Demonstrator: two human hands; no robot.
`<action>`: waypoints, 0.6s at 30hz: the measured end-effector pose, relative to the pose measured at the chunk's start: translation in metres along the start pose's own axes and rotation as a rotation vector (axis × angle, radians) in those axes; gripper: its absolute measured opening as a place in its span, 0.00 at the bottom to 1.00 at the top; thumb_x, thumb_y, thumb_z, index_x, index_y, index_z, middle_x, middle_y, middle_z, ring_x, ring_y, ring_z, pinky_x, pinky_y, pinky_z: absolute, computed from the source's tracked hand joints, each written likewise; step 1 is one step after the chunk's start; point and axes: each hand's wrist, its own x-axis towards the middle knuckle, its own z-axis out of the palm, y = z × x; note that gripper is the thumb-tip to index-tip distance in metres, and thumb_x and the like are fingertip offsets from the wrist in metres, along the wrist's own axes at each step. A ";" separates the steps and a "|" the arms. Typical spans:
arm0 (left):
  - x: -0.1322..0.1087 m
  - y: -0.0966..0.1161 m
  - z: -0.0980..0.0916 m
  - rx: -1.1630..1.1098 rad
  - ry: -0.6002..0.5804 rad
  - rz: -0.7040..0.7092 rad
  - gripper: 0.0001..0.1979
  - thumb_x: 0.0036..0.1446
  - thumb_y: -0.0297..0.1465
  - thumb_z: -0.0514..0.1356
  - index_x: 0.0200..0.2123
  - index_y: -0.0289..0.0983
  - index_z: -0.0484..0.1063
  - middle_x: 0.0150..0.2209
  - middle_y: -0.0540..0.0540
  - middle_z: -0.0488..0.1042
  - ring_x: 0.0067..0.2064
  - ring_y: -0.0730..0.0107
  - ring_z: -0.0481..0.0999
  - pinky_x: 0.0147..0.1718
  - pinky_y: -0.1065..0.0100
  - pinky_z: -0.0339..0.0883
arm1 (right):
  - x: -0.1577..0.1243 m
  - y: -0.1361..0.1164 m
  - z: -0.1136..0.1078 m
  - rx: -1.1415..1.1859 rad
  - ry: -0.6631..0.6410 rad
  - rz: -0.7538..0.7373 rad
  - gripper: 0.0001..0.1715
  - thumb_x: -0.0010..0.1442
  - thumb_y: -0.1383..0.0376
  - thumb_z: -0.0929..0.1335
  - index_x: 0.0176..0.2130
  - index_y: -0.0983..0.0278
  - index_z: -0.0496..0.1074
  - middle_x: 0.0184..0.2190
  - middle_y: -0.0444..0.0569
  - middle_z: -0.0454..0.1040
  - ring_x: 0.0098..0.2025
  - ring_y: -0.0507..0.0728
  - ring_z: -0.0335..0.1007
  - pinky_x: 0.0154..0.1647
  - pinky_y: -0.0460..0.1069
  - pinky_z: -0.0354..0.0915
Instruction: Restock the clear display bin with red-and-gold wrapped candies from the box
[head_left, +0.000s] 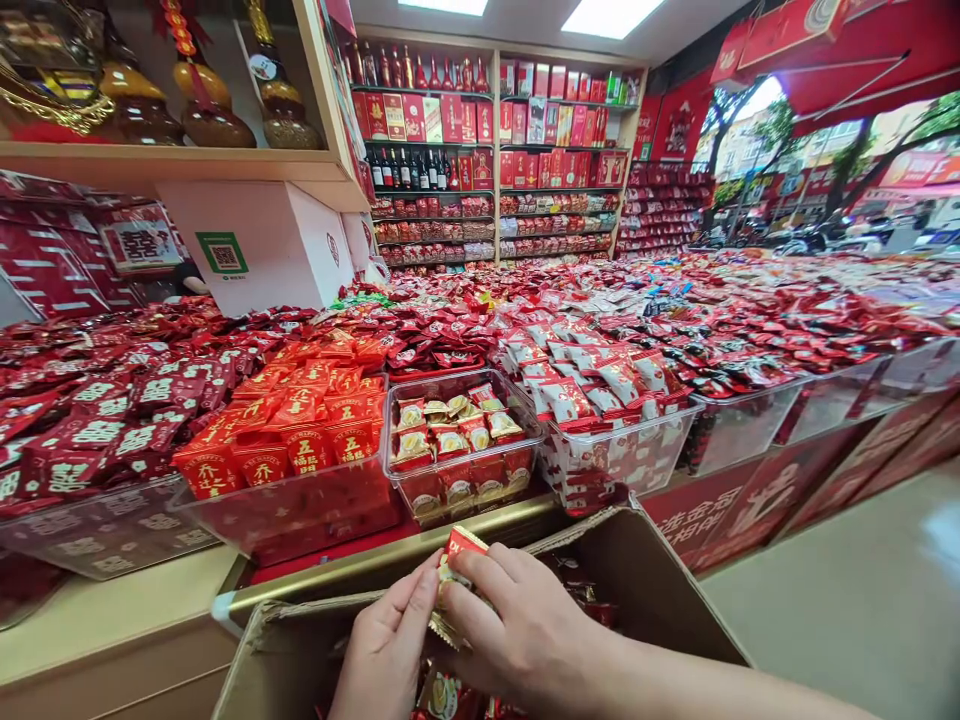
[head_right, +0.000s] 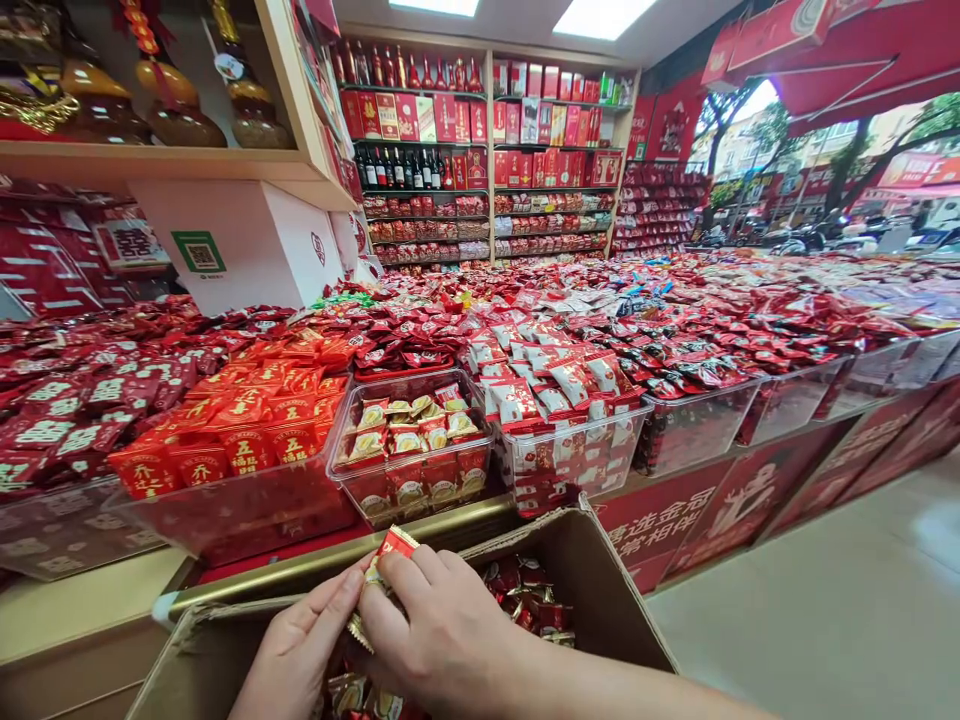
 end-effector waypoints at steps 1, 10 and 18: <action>-0.001 0.001 0.000 0.041 0.002 0.018 0.18 0.49 0.40 0.57 0.43 0.39 0.71 0.44 0.48 0.74 0.49 0.60 0.67 0.53 0.61 0.53 | 0.001 0.000 0.001 -0.028 -0.009 0.004 0.14 0.56 0.63 0.60 0.41 0.67 0.63 0.38 0.55 0.66 0.35 0.56 0.59 0.31 0.49 0.59; -0.004 0.016 -0.015 0.104 0.043 -0.049 0.24 0.48 0.47 0.54 0.41 0.35 0.71 0.34 0.44 0.78 0.34 0.60 0.75 0.33 0.65 0.69 | 0.012 0.016 -0.018 0.141 0.150 0.013 0.05 0.54 0.71 0.59 0.33 0.66 0.62 0.32 0.51 0.69 0.33 0.52 0.62 0.33 0.47 0.59; 0.002 0.006 -0.021 0.225 0.099 0.025 0.18 0.44 0.43 0.58 0.34 0.36 0.72 0.28 0.46 0.78 0.26 0.66 0.75 0.26 0.70 0.69 | 0.084 0.064 -0.070 -0.040 -0.086 0.199 0.06 0.55 0.69 0.59 0.33 0.67 0.63 0.28 0.48 0.69 0.30 0.51 0.64 0.30 0.45 0.55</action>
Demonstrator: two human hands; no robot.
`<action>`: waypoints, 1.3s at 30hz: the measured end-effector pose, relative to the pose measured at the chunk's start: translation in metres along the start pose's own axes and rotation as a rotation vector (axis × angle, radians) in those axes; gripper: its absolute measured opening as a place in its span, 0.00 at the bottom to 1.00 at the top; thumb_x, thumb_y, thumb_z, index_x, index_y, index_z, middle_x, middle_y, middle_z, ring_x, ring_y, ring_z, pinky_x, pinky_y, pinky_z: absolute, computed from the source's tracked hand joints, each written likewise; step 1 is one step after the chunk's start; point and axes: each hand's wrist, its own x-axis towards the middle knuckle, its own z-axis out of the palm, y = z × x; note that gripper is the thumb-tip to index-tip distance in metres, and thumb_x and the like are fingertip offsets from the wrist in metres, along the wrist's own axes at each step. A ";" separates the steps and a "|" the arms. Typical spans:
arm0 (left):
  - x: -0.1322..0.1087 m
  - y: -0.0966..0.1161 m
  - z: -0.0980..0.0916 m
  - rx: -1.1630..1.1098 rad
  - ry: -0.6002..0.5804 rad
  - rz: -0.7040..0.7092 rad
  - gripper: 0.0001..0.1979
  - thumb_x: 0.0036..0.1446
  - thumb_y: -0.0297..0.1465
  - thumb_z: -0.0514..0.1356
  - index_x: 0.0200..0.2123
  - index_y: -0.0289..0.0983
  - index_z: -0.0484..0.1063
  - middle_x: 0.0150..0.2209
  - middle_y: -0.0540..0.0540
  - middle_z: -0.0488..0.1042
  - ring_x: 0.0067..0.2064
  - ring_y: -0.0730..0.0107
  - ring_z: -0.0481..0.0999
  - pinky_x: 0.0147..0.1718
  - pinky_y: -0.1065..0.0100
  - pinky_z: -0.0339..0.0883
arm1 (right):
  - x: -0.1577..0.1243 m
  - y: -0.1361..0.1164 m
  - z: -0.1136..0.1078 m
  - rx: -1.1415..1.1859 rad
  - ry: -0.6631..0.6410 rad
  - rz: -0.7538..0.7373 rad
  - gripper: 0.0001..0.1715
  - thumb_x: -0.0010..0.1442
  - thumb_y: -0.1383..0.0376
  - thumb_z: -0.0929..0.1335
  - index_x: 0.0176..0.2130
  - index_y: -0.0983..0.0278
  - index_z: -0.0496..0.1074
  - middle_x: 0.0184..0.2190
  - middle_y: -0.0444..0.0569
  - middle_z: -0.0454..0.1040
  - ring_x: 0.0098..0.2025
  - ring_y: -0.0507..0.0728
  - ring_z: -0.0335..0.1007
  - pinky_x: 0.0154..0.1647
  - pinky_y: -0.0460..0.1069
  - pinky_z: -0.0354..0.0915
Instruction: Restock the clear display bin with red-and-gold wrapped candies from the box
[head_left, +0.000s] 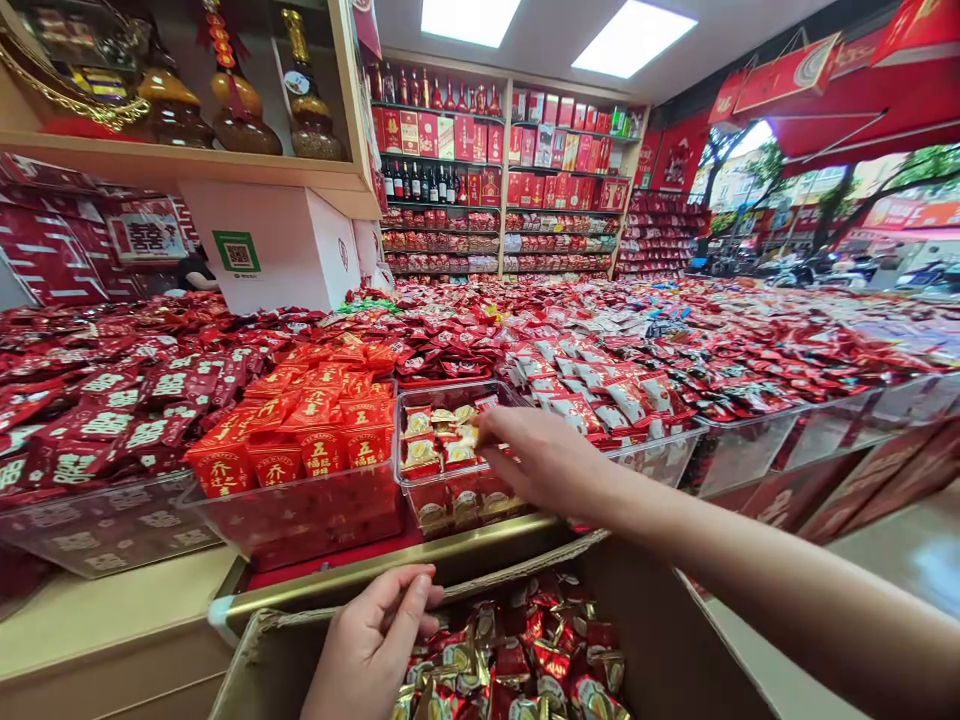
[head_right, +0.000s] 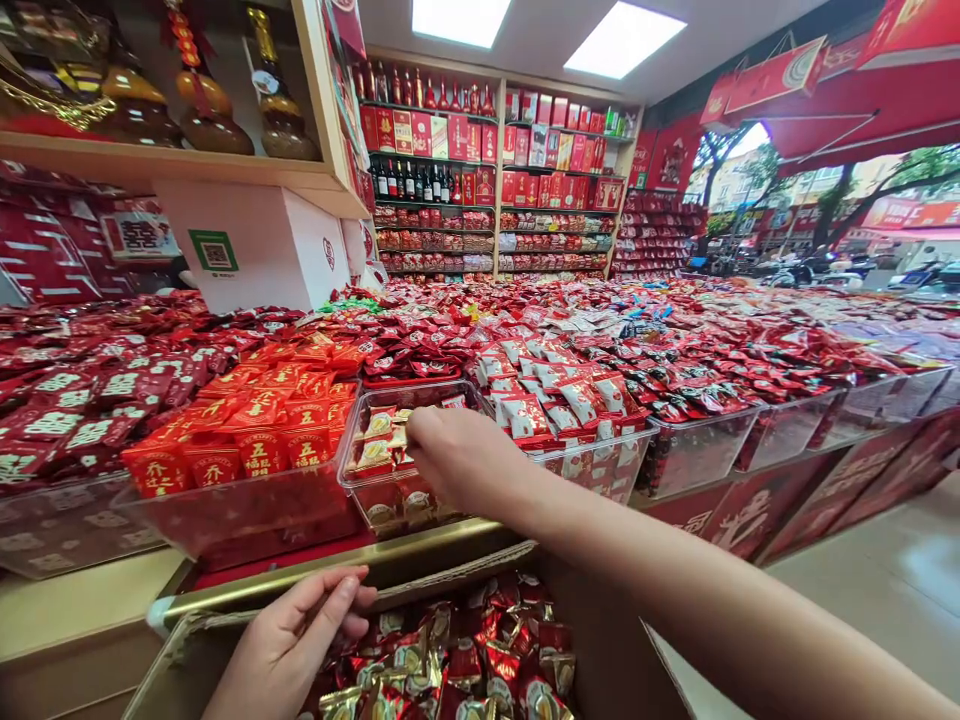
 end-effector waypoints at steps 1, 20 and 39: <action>-0.001 0.000 0.001 0.010 0.009 0.015 0.17 0.45 0.42 0.58 0.34 0.37 0.72 0.28 0.46 0.78 0.25 0.66 0.75 0.26 0.70 0.69 | 0.009 0.005 0.000 -0.018 -0.034 0.022 0.06 0.55 0.69 0.59 0.34 0.67 0.63 0.28 0.48 0.69 0.30 0.51 0.64 0.29 0.45 0.55; -0.006 0.004 0.000 0.039 -0.004 0.051 0.12 0.47 0.38 0.57 0.33 0.37 0.71 0.28 0.47 0.77 0.25 0.69 0.75 0.25 0.72 0.68 | 0.064 0.042 0.078 -0.094 -0.413 -0.005 0.09 0.46 0.69 0.65 0.32 0.66 0.70 0.32 0.50 0.72 0.35 0.55 0.67 0.31 0.44 0.57; -0.005 0.003 0.001 0.055 -0.006 0.060 0.13 0.47 0.38 0.56 0.34 0.37 0.71 0.28 0.46 0.77 0.24 0.70 0.74 0.24 0.72 0.68 | 0.078 0.039 0.068 0.011 -0.536 0.063 0.17 0.43 0.66 0.67 0.37 0.62 0.72 0.33 0.48 0.73 0.35 0.55 0.67 0.31 0.44 0.58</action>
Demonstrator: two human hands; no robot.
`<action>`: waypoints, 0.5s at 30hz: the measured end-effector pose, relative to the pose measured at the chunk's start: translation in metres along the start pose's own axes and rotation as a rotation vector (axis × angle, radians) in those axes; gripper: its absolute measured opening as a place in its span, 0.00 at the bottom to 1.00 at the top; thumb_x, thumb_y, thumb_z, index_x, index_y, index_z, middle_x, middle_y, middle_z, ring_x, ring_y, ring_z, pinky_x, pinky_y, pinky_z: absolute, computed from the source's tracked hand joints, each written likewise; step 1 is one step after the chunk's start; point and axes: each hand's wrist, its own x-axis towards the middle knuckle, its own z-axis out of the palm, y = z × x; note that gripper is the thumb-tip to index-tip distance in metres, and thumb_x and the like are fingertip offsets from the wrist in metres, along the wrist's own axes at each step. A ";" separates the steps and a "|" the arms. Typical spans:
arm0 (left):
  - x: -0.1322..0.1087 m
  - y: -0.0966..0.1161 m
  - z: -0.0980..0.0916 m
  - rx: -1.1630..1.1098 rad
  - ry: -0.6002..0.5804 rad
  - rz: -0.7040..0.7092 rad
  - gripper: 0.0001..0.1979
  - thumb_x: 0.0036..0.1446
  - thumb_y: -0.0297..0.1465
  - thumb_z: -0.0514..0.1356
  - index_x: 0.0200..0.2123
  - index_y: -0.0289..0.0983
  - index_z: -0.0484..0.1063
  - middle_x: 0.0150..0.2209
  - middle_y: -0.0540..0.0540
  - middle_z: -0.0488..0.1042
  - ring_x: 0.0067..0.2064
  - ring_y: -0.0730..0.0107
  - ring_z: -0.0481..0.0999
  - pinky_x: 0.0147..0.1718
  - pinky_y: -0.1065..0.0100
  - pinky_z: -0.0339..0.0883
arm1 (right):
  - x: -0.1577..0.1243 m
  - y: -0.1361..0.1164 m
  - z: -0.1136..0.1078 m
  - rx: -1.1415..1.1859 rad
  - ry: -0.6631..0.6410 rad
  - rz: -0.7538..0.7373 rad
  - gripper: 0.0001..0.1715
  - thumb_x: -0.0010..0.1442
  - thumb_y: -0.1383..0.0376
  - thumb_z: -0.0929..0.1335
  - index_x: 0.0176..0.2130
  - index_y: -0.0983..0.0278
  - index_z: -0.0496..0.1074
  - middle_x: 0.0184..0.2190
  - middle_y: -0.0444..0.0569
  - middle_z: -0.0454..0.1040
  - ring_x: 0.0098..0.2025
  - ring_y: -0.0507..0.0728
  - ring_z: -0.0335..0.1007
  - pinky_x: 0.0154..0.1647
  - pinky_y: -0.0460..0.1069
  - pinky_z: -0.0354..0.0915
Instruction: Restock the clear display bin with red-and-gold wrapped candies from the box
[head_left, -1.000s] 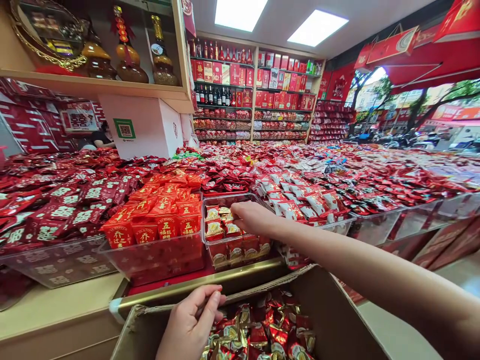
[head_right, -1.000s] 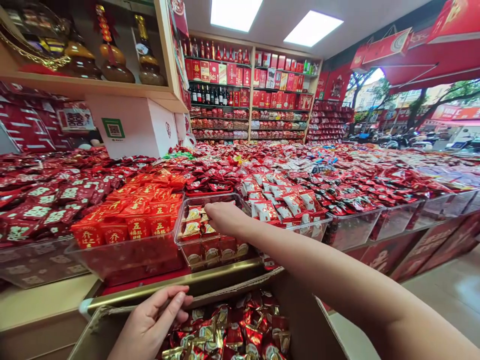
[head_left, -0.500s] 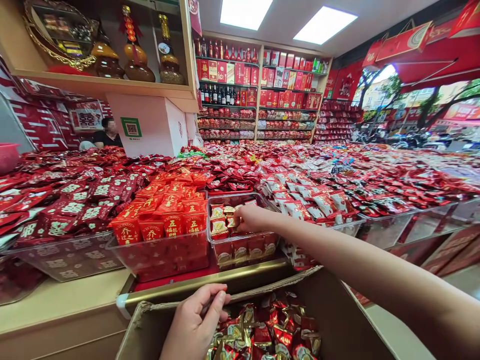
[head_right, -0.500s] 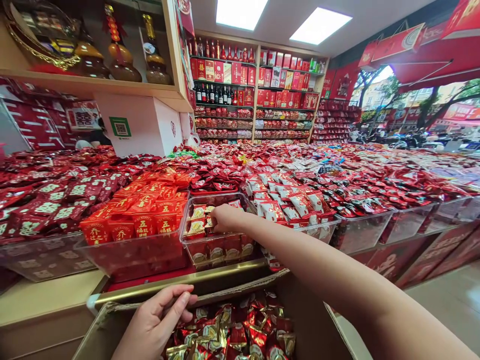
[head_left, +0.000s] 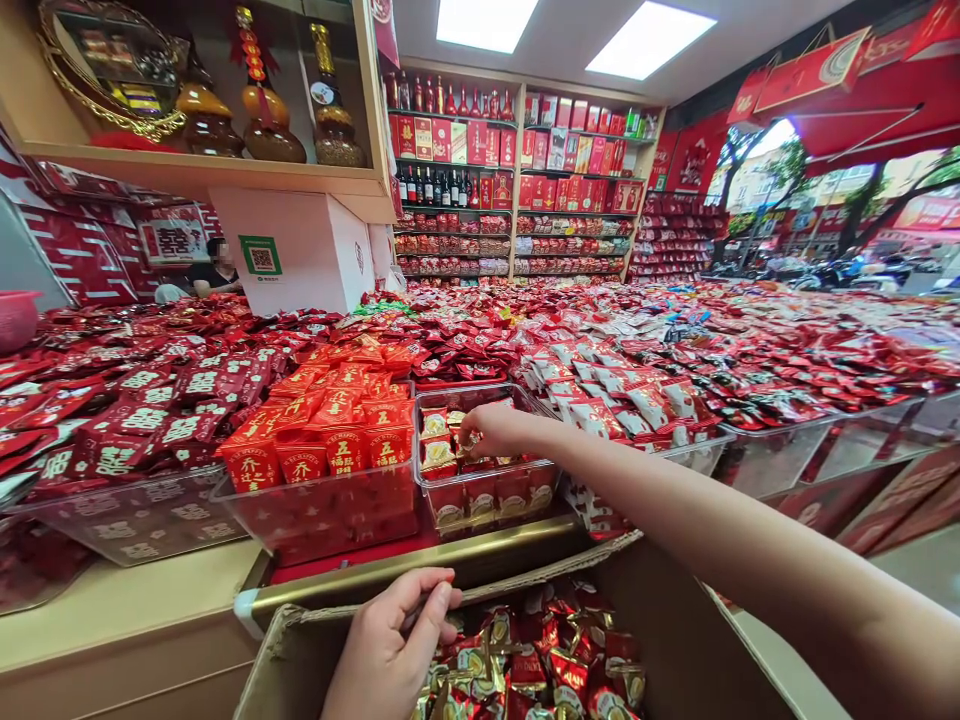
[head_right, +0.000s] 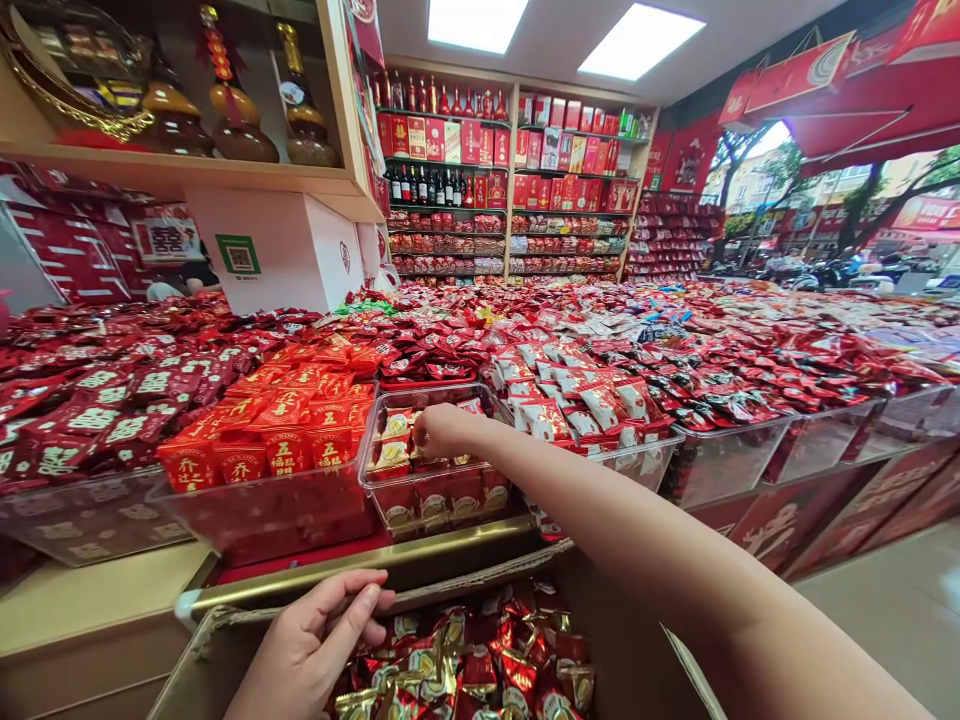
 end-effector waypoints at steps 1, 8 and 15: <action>0.000 0.000 0.000 -0.002 0.002 -0.001 0.13 0.47 0.38 0.56 0.33 0.37 0.71 0.28 0.46 0.77 0.24 0.70 0.74 0.24 0.72 0.68 | 0.000 0.000 -0.001 0.003 -0.006 0.000 0.16 0.44 0.67 0.67 0.36 0.62 0.73 0.33 0.47 0.73 0.35 0.54 0.68 0.31 0.43 0.58; 0.000 0.000 0.000 -0.006 0.002 -0.018 0.13 0.47 0.38 0.56 0.34 0.36 0.71 0.28 0.46 0.77 0.25 0.70 0.74 0.25 0.72 0.68 | 0.000 -0.001 0.000 0.016 0.002 0.011 0.16 0.45 0.67 0.66 0.37 0.62 0.72 0.33 0.47 0.73 0.35 0.54 0.68 0.29 0.43 0.58; 0.000 -0.003 0.000 -0.002 -0.007 -0.008 0.13 0.47 0.39 0.56 0.34 0.37 0.71 0.29 0.46 0.77 0.25 0.70 0.74 0.25 0.73 0.68 | 0.004 -0.003 0.000 0.009 0.017 0.018 0.17 0.46 0.66 0.66 0.40 0.63 0.71 0.37 0.48 0.73 0.38 0.55 0.67 0.32 0.43 0.58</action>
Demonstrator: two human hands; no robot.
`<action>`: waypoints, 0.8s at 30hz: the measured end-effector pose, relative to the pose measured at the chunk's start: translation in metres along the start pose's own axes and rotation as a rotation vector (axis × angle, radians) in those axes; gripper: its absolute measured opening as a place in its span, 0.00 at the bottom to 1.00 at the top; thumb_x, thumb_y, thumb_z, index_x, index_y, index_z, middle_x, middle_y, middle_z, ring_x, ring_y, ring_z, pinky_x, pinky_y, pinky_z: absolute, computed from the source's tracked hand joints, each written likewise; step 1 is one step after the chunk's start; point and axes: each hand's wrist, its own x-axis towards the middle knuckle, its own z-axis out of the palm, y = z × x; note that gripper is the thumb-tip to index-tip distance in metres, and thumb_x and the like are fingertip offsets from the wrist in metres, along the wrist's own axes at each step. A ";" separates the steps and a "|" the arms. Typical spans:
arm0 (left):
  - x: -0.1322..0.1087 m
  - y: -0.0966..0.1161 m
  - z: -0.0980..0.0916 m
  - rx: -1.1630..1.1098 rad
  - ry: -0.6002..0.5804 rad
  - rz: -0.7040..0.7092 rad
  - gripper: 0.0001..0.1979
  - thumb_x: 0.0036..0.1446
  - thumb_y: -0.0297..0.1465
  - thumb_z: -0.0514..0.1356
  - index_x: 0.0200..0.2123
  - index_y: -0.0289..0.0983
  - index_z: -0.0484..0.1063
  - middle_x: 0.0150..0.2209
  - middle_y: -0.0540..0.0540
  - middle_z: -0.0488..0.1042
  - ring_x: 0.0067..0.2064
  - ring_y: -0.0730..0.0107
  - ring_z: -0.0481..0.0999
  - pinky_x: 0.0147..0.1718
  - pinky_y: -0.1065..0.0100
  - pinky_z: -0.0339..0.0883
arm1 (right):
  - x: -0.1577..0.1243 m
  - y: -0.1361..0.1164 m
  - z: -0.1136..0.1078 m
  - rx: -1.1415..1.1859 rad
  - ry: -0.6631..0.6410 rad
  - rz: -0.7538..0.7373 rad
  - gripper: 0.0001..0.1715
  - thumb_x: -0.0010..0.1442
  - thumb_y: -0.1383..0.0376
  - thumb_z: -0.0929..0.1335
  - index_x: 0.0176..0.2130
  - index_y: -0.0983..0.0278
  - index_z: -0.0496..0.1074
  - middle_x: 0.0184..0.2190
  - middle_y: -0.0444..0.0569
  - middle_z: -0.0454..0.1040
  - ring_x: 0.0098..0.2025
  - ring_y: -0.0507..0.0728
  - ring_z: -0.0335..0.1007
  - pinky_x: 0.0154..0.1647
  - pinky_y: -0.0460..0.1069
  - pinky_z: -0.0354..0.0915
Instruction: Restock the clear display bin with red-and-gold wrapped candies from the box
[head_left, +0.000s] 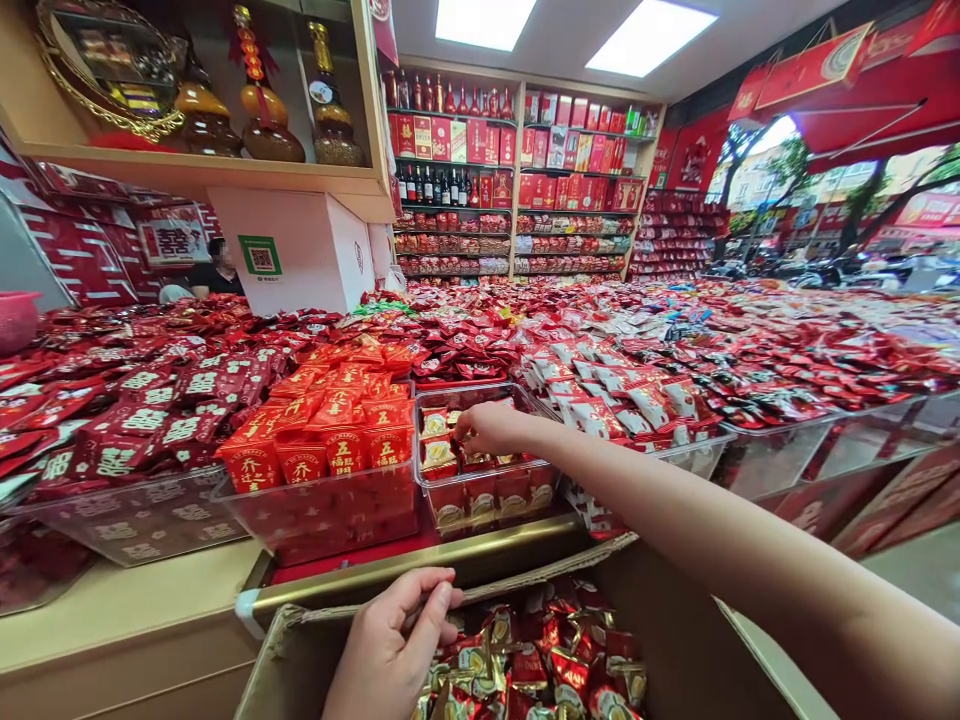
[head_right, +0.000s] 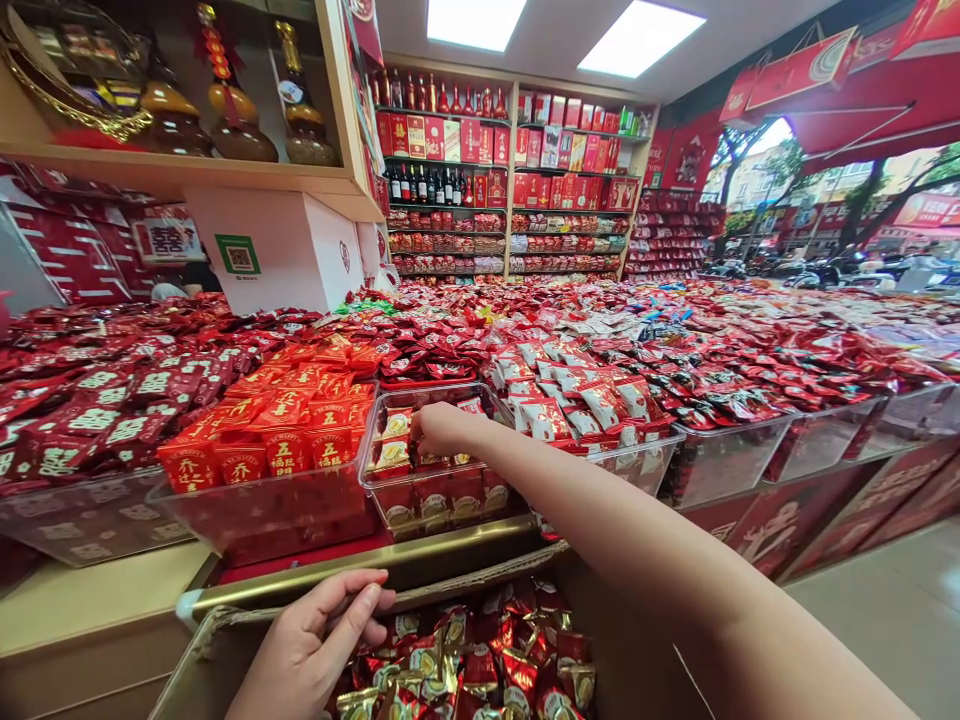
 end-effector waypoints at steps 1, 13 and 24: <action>0.000 0.000 0.000 0.002 0.000 -0.001 0.13 0.47 0.39 0.56 0.34 0.37 0.71 0.29 0.46 0.77 0.25 0.70 0.74 0.25 0.73 0.68 | 0.001 0.000 0.001 -0.002 0.001 0.003 0.17 0.46 0.66 0.66 0.40 0.63 0.71 0.36 0.48 0.73 0.38 0.55 0.67 0.31 0.43 0.58; 0.003 -0.003 -0.003 0.030 -0.061 -0.016 0.15 0.49 0.39 0.56 0.36 0.36 0.70 0.30 0.46 0.77 0.26 0.69 0.75 0.27 0.71 0.68 | 0.005 -0.007 0.001 0.050 0.037 0.045 0.13 0.46 0.64 0.67 0.34 0.64 0.74 0.30 0.47 0.74 0.31 0.51 0.68 0.26 0.41 0.57; 0.001 -0.001 -0.003 0.012 -0.038 -0.003 0.14 0.48 0.39 0.56 0.35 0.37 0.70 0.30 0.46 0.77 0.25 0.70 0.74 0.25 0.72 0.68 | 0.012 0.001 0.007 0.067 0.108 0.048 0.11 0.47 0.67 0.65 0.33 0.66 0.74 0.32 0.50 0.74 0.35 0.54 0.68 0.32 0.43 0.58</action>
